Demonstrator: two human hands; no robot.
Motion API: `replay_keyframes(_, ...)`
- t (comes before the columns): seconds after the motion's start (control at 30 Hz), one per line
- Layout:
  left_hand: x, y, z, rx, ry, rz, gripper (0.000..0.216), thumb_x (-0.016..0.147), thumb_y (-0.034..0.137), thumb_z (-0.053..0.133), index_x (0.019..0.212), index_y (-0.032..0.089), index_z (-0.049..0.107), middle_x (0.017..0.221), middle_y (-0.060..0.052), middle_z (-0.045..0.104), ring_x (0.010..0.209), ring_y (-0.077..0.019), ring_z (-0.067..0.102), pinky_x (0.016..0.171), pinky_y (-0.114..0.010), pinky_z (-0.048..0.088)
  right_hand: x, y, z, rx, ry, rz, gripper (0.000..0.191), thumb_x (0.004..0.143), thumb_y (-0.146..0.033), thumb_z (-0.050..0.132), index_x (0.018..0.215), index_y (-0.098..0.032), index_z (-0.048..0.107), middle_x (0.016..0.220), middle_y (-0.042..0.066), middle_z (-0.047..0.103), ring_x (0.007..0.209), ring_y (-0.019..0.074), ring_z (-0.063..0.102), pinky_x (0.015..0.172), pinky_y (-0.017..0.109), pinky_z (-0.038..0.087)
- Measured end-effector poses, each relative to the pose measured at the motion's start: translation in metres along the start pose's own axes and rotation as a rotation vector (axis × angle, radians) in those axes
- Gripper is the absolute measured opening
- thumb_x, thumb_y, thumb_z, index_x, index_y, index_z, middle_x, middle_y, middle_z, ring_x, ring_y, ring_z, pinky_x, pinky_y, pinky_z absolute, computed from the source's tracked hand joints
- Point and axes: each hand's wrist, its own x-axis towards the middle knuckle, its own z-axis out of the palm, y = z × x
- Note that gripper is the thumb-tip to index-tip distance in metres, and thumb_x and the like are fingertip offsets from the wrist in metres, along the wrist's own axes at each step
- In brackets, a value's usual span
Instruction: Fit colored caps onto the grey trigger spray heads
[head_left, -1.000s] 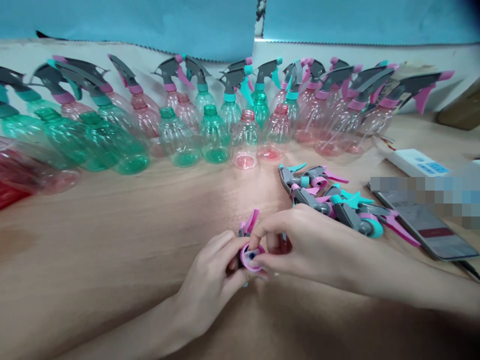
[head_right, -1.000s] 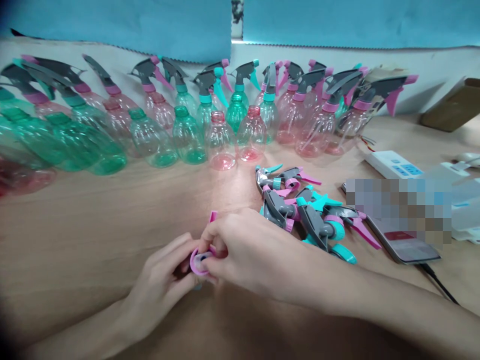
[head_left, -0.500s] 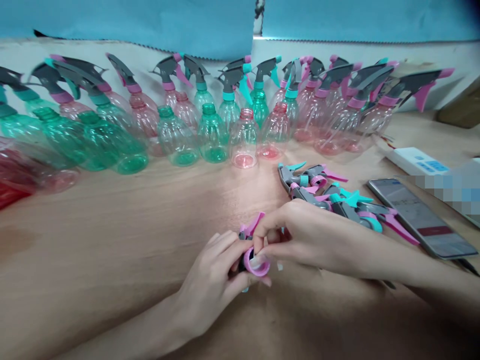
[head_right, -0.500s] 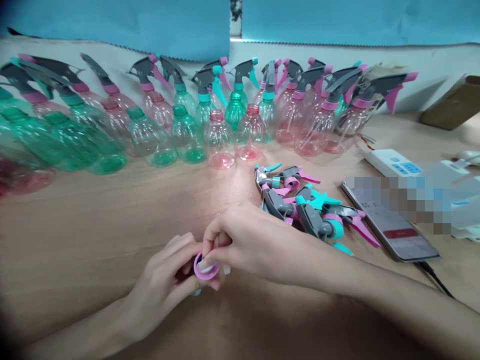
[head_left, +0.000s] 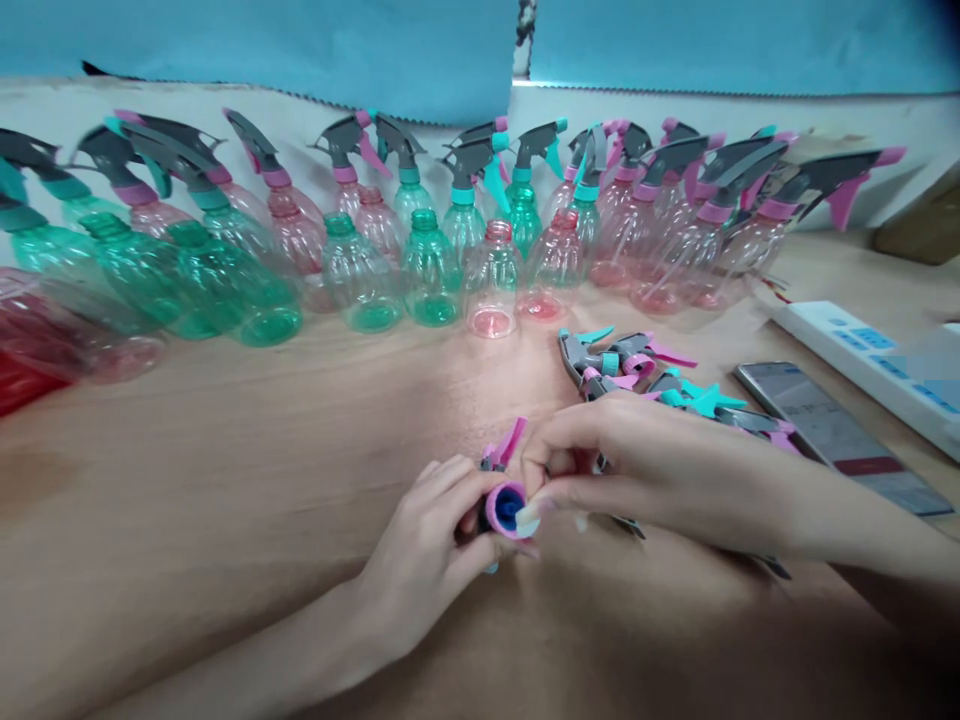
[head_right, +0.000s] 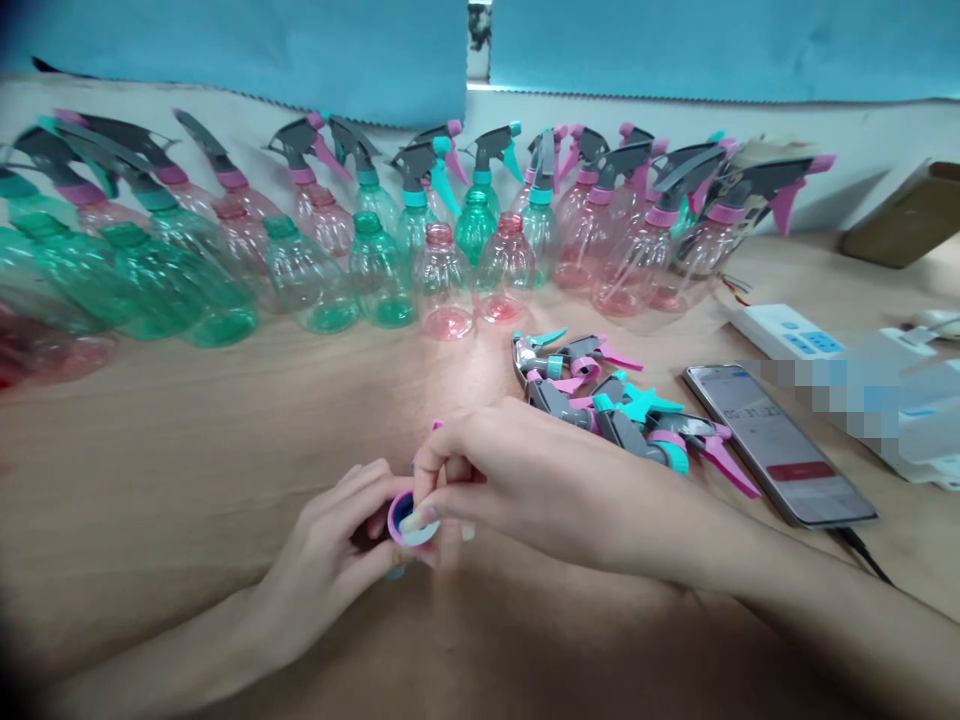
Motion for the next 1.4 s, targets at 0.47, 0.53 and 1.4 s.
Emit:
replay_keyframes(0.47,-0.001,0.001,0.003,-0.213,0.122,-0.127,0.016,0.079,0.035,0.067,0.081,0.019,0.065,0.062,0.005,0.04,0.055,-0.0101,0.036,0.049,-0.02,0.031,0.003,0.0,0.02,-0.365,0.288,-0.348,0.017,0.092,-0.021,0.048,0.085,-0.015,0.062,0.083,0.005,0.064,0.077,0.0142,0.055,0.066,0.027,0.041)
replay_keyframes(0.53,-0.001,0.002,0.002,-0.217,0.124,-0.142,0.018,0.078,0.035,0.068,0.079,0.018,0.064,0.061,0.006,0.039,0.055,-0.0101,0.036,0.049,-0.02,0.03,0.002,-0.001,0.018,-0.368,0.248,-0.366,0.018,0.092,-0.016,0.047,0.085,-0.015,0.063,0.082,0.005,0.064,0.081,0.0151,0.057,0.071,0.027,0.042)
replay_keyframes(1.4,-0.002,0.0,0.004,-0.073,0.12,-0.073,0.027,0.07,0.037,0.077,0.085,0.019,0.064,0.064,0.005,0.046,0.055,-0.0099,0.041,0.049,-0.02,0.032,0.007,0.007,0.001,-0.234,0.08,-0.33,0.018,0.089,-0.017,0.055,0.076,-0.022,0.067,0.084,-0.004,0.067,0.089,0.0104,0.058,0.087,0.026,0.038)
